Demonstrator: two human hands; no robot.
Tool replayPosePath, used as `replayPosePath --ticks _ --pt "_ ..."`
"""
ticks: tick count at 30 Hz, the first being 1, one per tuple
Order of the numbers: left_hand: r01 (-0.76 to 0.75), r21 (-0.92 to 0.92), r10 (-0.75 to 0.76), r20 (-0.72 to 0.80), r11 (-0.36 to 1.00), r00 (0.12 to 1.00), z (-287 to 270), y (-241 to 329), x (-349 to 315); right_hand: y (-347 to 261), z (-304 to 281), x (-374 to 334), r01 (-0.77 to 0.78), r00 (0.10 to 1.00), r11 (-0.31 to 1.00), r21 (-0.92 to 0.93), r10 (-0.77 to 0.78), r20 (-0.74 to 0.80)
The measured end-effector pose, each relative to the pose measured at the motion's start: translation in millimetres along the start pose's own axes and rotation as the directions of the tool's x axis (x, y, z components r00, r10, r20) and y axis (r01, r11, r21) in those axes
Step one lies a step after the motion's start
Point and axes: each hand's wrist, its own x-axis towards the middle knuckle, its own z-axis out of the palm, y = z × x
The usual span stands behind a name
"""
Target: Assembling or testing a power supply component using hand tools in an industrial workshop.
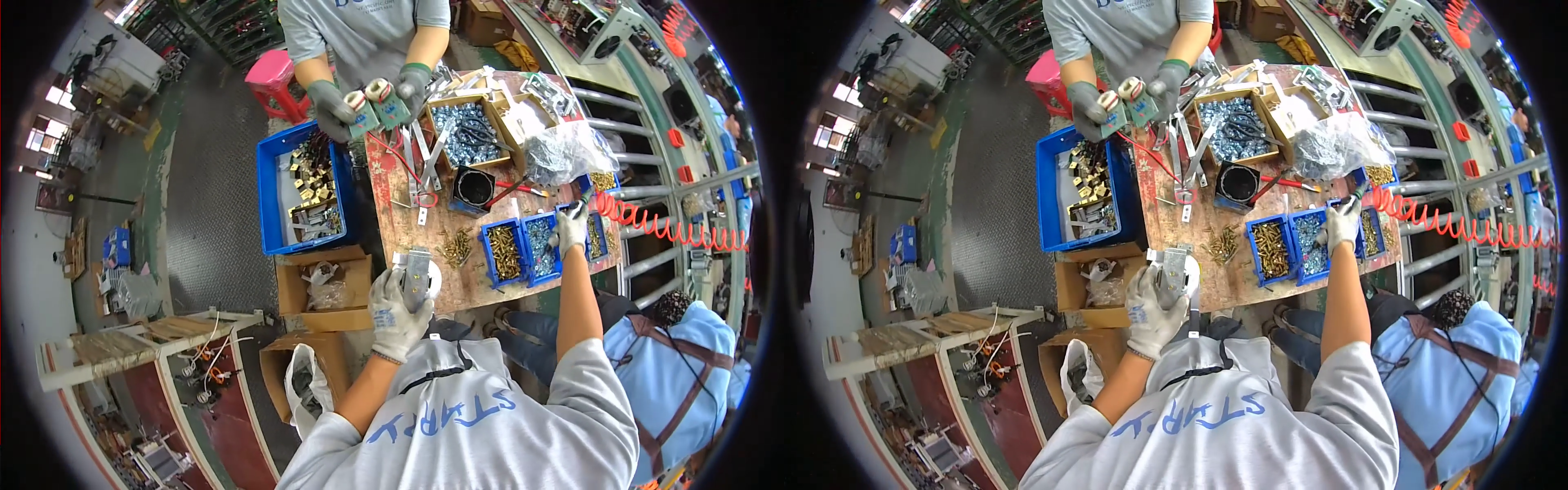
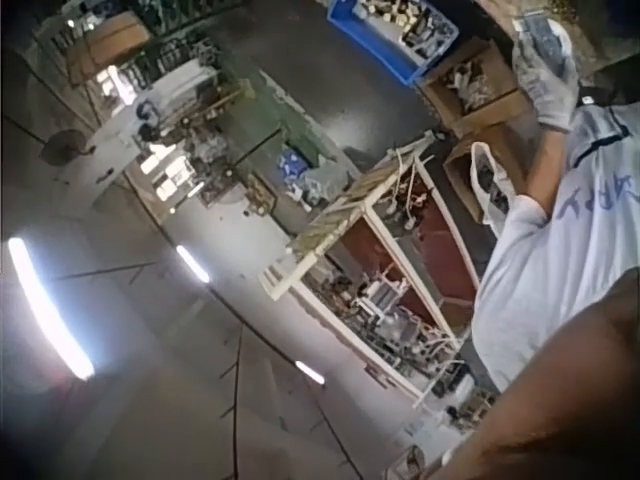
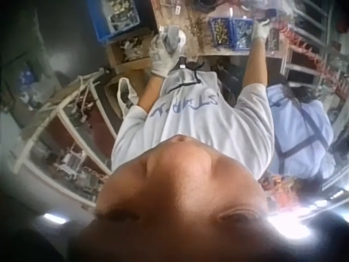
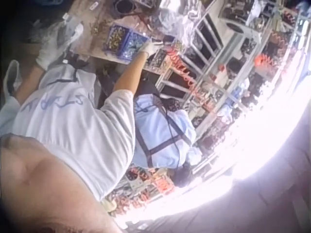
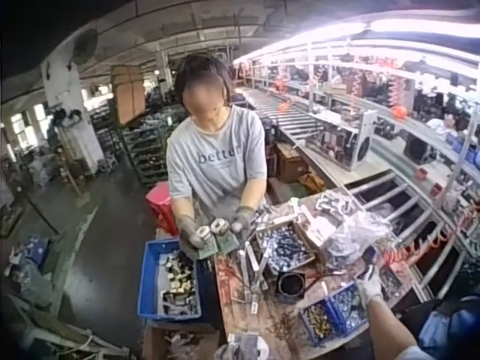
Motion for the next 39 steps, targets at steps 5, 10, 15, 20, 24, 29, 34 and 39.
replayPosePath --ticks 5,10,15,20,24,29,34,39 --pt "0.094 0.073 -0.088 -0.087 0.993 0.992 23 4 -2 -28 23 47 0.027 0.991 0.745 -0.667 -0.106 -0.079" --pt "0.119 0.058 -0.109 -0.162 0.991 0.981 34 9 2 -63 29 47 0.027 0.999 0.450 -0.893 -0.031 0.015" --pt "0.146 0.121 -0.125 -0.172 0.982 0.977 36 12 2 -73 29 46 0.079 0.997 0.379 -0.922 -0.010 0.081" --pt "0.208 0.189 -0.204 -0.039 0.960 0.978 29 19 11 -50 9 73 0.175 0.983 0.383 -0.907 -0.013 0.184" --pt "0.202 0.205 -0.180 -0.121 0.958 0.976 34 18 10 -59 9 40 0.098 0.995 0.527 -0.844 -0.039 0.091" --pt "0.176 0.142 -0.157 -0.135 0.974 0.978 38 17 8 -41 3 6 0.538 0.741 0.666 -0.516 -0.666 -0.086" --pt "0.162 0.125 -0.150 -0.100 0.979 0.984 38 8 10 -31 45 -107 0.560 0.752 0.780 0.280 -0.620 0.224" --pt "0.223 0.008 -0.223 -0.025 0.975 0.975 26 2 10 -21 73 -179 0.369 0.742 0.906 0.207 -0.421 0.522"
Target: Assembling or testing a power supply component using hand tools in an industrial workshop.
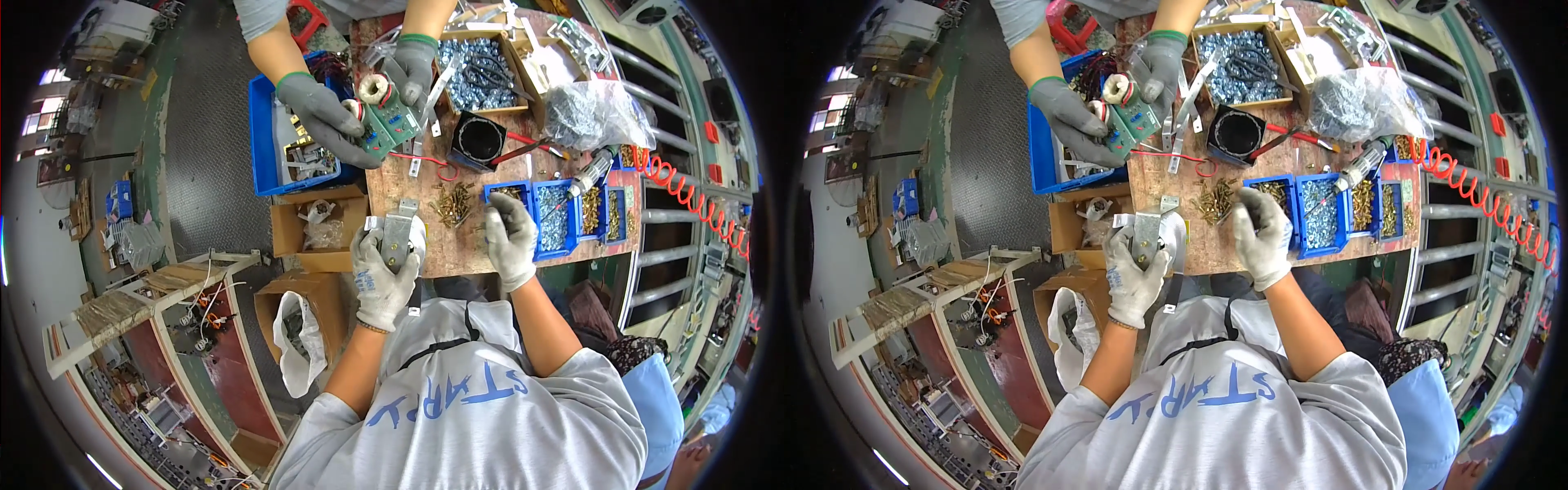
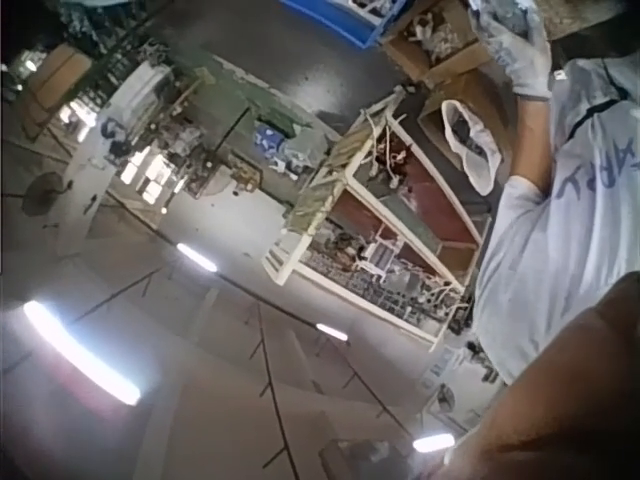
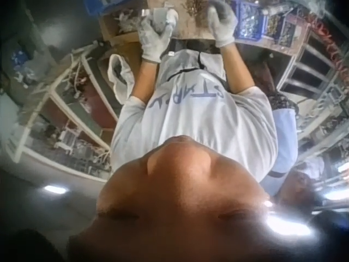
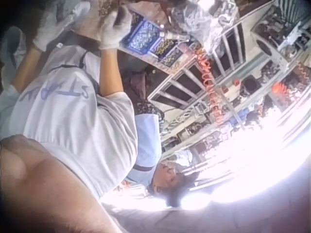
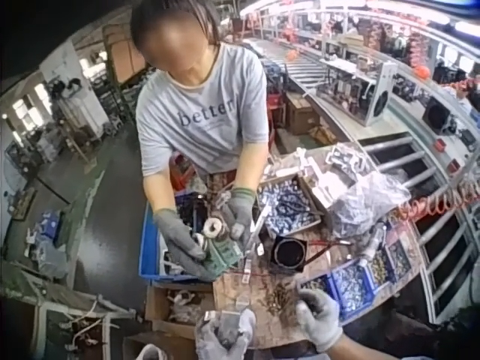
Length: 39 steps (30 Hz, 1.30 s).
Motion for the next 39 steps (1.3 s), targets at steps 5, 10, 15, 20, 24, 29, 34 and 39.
replayPosePath --ticks 5,10,15,20,24,29,34,39 --pt "0.186 -0.407 -0.131 0.159 0.895 0.979 -13 -15 5 -2 22 -7 -0.218 0.972 0.974 0.058 0.211 0.099" --pt "0.003 -0.467 0.061 0.121 0.884 0.991 -18 -53 27 -28 50 2 -0.303 0.953 0.931 0.205 0.294 0.074" --pt "0.058 -0.688 0.120 0.208 0.723 0.971 -26 -61 55 -67 91 14 -0.240 0.961 0.912 0.333 0.273 -0.055" --pt "0.023 -0.706 0.197 0.228 0.708 0.954 -26 -65 78 -92 123 32 -0.259 0.956 0.818 0.513 0.294 0.014" --pt "-0.066 -0.670 0.257 0.190 0.739 0.948 -31 -66 91 -103 139 43 -0.362 0.914 0.856 0.370 0.403 -0.039" --pt "-0.126 -0.628 0.297 0.174 0.768 0.939 -40 -58 104 -104 150 43 -0.472 0.844 0.838 0.276 0.519 -0.135" --pt "-0.146 -0.676 0.340 0.162 0.722 0.926 -53 -46 108 -109 145 37 -0.416 0.861 0.828 0.376 0.492 -0.130" --pt "-0.137 -0.752 0.332 0.113 0.645 0.936 -74 -26 109 -128 120 28 -0.412 0.868 0.839 0.355 0.481 -0.128"
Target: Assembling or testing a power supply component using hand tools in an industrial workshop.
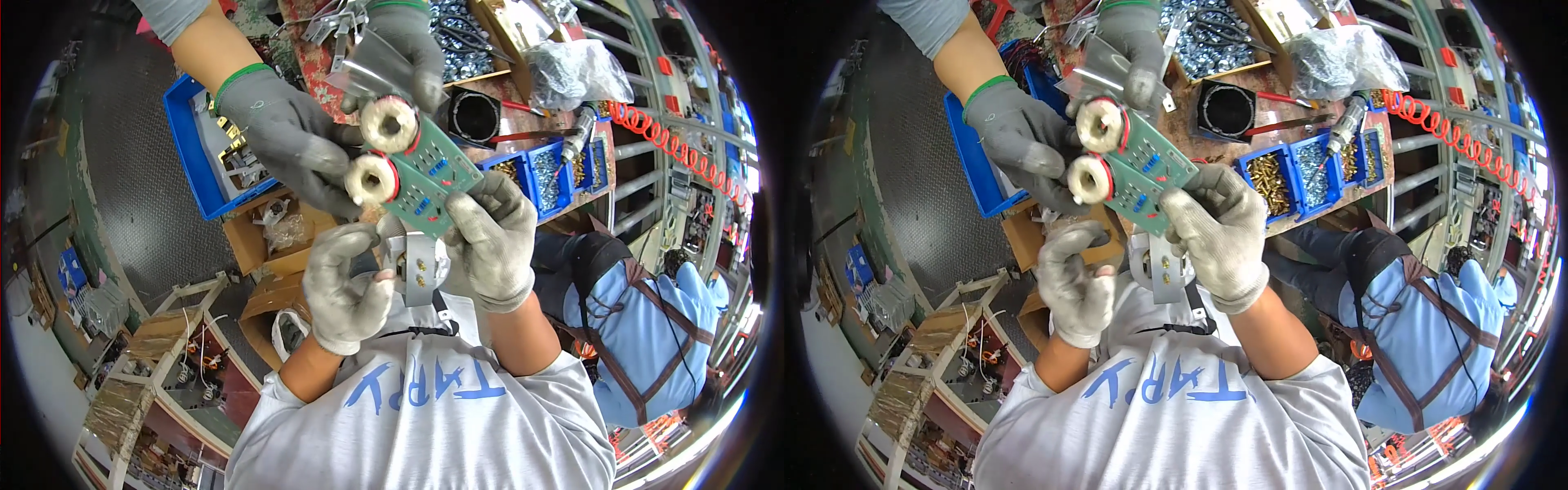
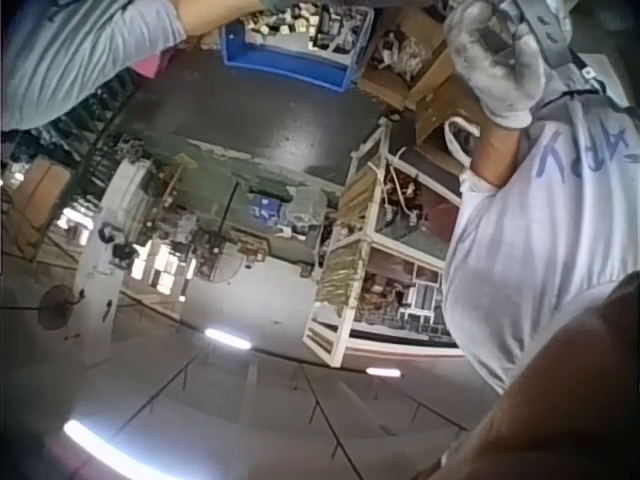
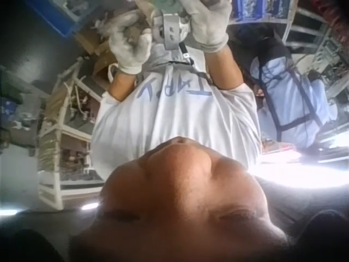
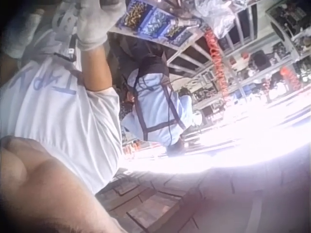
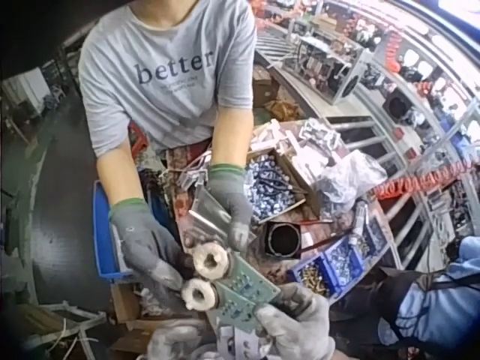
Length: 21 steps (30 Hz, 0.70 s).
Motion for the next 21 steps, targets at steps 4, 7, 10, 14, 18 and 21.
replayPosePath --ticks 4,7,10,14,18,21 --pt "-0.133 -0.014 0.130 -0.122 0.991 0.984 -6 33 7 -16 -40 -21 -0.012 1.000 1.000 -0.007 0.012 0.003" --pt "-0.138 0.054 0.143 -0.124 0.989 0.982 2 56 22 -25 -62 -38 -0.029 0.998 0.999 0.026 0.028 0.049" --pt "0.011 0.084 -0.006 -0.062 0.996 0.998 15 70 35 -28 -76 -52 -0.031 0.990 0.999 0.034 0.026 0.137" --pt "0.115 -0.074 -0.102 0.158 0.991 0.982 35 77 37 -29 -87 -67 -0.033 0.983 0.994 0.100 0.014 0.185" --pt "0.197 -0.200 -0.139 0.274 0.960 0.952 40 81 28 -34 -91 -73 -0.059 0.976 0.994 0.097 0.037 0.215" --pt "0.240 -0.197 -0.184 0.266 0.951 0.946 41 80 23 -37 -92 -75 -0.096 0.973 0.991 0.088 0.075 0.220"
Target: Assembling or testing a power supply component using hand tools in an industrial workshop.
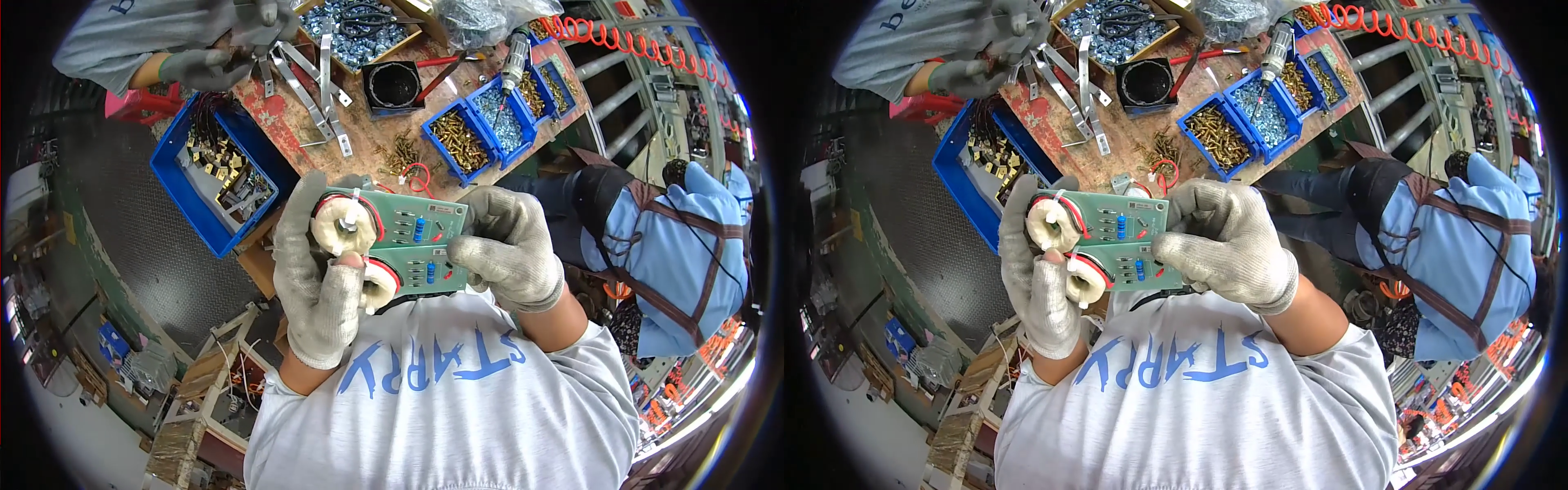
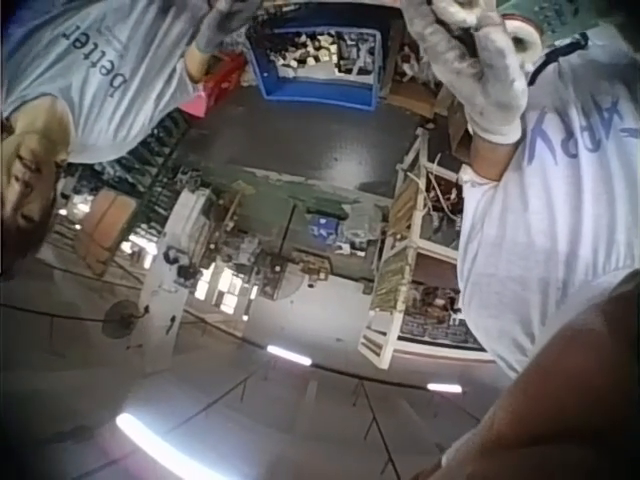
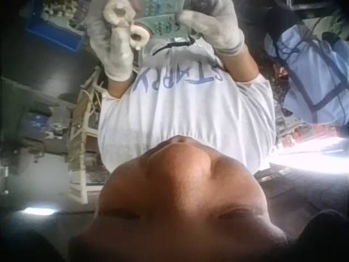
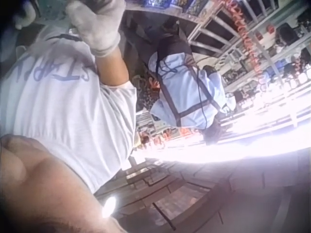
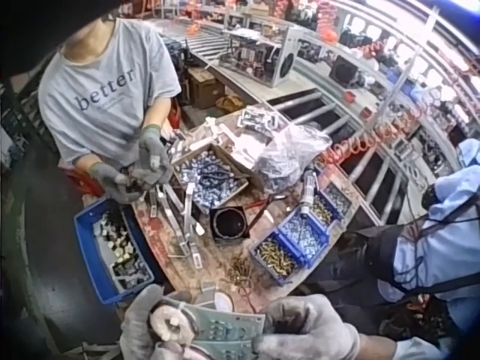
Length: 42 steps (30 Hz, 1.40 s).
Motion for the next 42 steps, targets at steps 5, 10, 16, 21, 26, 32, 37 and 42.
replayPosePath --ticks 5,10,16,21,26,32,37,42 --pt "0.157 -0.137 -0.164 -0.045 0.978 0.985 10 13 -3 2 -3 0 -0.043 0.998 0.997 -0.064 0.046 0.043" --pt "0.116 -0.106 -0.125 -0.084 0.988 0.989 12 14 -2 2 -4 -1 -0.058 0.997 0.998 0.006 0.057 0.060" --pt "0.122 -0.121 -0.135 -0.103 0.985 0.985 19 21 -2 10 -10 -2 -0.008 0.996 0.998 0.063 0.003 0.087" --pt "0.117 -0.115 -0.132 -0.128 0.986 0.983 21 20 -6 11 -11 -2 -0.002 0.998 0.998 0.061 -0.002 0.068" --pt "0.119 -0.029 -0.122 -0.178 0.992 0.976 24 22 -7 14 -13 -3 0.010 0.995 0.998 0.061 -0.016 0.095" --pt "0.102 -0.030 -0.106 -0.141 0.994 0.984 20 20 -10 17 -13 -3 0.005 0.995 0.997 0.071 -0.012 0.101" --pt "0.108 -0.028 -0.111 -0.140 0.994 0.984 22 21 -7 17 -12 -2 -0.012 0.995 0.991 0.132 -0.002 0.103" --pt "0.092 -0.032 -0.095 -0.146 0.995 0.985 19 19 -8 17 -11 -2 -0.011 0.995 0.991 0.133 -0.002 0.102"
